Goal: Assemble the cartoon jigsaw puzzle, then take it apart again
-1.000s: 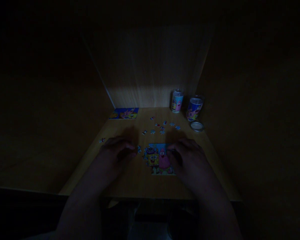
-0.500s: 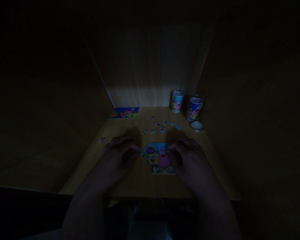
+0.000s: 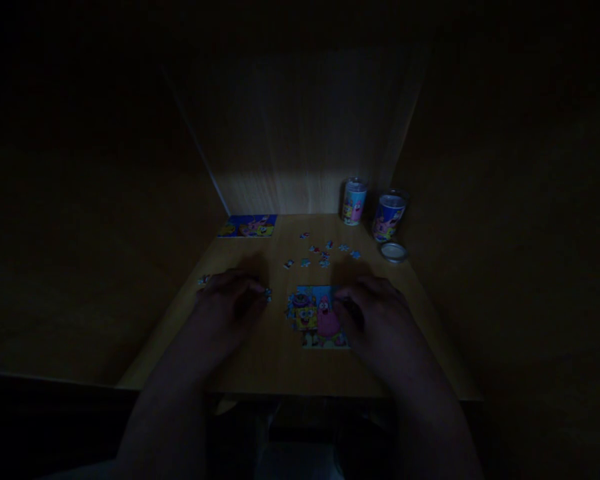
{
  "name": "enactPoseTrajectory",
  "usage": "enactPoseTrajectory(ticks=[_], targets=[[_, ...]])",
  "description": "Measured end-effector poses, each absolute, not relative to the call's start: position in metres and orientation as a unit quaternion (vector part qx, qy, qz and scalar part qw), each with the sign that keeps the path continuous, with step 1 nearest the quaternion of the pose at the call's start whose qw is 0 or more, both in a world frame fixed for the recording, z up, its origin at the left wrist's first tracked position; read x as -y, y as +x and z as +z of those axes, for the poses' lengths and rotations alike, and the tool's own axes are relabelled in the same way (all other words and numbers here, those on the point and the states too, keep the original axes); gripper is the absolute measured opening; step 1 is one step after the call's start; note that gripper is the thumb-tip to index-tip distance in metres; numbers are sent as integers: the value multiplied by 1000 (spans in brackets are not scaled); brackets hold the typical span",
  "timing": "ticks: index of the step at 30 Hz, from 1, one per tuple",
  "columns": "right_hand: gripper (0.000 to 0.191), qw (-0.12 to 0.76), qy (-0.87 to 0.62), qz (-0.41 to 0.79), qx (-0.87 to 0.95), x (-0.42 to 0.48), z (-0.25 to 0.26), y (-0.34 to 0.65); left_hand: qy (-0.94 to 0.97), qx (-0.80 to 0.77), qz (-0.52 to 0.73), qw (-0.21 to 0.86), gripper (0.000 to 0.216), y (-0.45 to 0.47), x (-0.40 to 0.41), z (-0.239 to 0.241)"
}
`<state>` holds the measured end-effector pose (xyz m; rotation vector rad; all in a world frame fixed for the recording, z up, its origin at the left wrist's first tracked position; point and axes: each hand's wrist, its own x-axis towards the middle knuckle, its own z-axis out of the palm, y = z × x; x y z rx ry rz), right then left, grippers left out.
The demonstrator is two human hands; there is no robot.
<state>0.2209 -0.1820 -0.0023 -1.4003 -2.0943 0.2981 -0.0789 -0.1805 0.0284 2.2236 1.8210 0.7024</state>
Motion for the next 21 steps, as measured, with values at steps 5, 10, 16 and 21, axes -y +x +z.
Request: enactPoseTrajectory(ticks=[5,10,16,21], targets=[[15,298,-527,108,789,182,-2,221,744,-615,254,64,12,-81,178,26],[16,293,-528,104,790,182,-2,220,749,-591,296,49,12,-81,179,30],[16,299,-538,97,782,183,-4,220,728,-639,250,13,22,-94,202,57],[20,338,-537,99,766,184,-2,221,788,-541,236,175,21,-69,243,87]])
